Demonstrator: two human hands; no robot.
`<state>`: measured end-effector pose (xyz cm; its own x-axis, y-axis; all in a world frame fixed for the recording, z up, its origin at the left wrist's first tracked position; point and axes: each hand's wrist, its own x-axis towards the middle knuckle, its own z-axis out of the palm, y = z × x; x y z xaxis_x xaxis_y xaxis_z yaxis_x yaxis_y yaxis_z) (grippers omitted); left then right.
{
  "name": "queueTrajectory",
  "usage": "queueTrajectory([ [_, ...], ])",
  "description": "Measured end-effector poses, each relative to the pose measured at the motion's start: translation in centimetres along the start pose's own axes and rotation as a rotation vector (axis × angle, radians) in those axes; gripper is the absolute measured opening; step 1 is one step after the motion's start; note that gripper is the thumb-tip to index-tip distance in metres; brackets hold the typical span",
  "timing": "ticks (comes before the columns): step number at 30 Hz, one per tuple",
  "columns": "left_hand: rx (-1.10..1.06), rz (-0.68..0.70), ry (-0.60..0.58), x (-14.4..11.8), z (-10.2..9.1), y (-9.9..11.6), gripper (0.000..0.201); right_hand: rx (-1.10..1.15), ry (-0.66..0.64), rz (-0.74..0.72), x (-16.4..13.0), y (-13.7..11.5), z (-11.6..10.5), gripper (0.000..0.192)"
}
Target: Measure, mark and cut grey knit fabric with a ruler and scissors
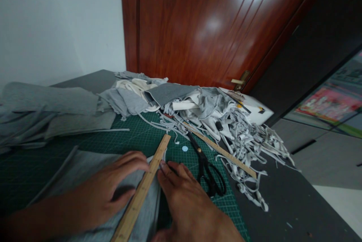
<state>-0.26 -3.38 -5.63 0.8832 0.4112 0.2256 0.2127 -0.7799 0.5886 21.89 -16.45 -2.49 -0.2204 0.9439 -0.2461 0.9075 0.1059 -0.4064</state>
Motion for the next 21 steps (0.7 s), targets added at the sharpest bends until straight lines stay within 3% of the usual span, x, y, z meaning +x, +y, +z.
queueTrajectory([
  [5, 0.015, -0.01, -0.088, -0.3, -0.4, 0.6, 0.063, 0.01, 0.022, -0.001, 0.1, 0.3, 0.2, 0.127],
  [14, 0.106, -0.056, -0.119, -0.5, -0.4, 1.2, 0.067, 0.048, -0.029, 0.023, -0.1, 0.4, -0.7, 0.132],
  [17, 0.175, -0.052, -0.066, -0.9, 0.2, 1.0, 0.067, 0.005, -0.034, 0.053, 0.4, 0.1, -0.9, 0.143],
  [21, 0.26, -0.034, 0.025, -1.4, 1.3, 0.3, 0.059, -0.029, -0.04, -0.025, 1.4, 0.3, -1.2, 0.15],
])
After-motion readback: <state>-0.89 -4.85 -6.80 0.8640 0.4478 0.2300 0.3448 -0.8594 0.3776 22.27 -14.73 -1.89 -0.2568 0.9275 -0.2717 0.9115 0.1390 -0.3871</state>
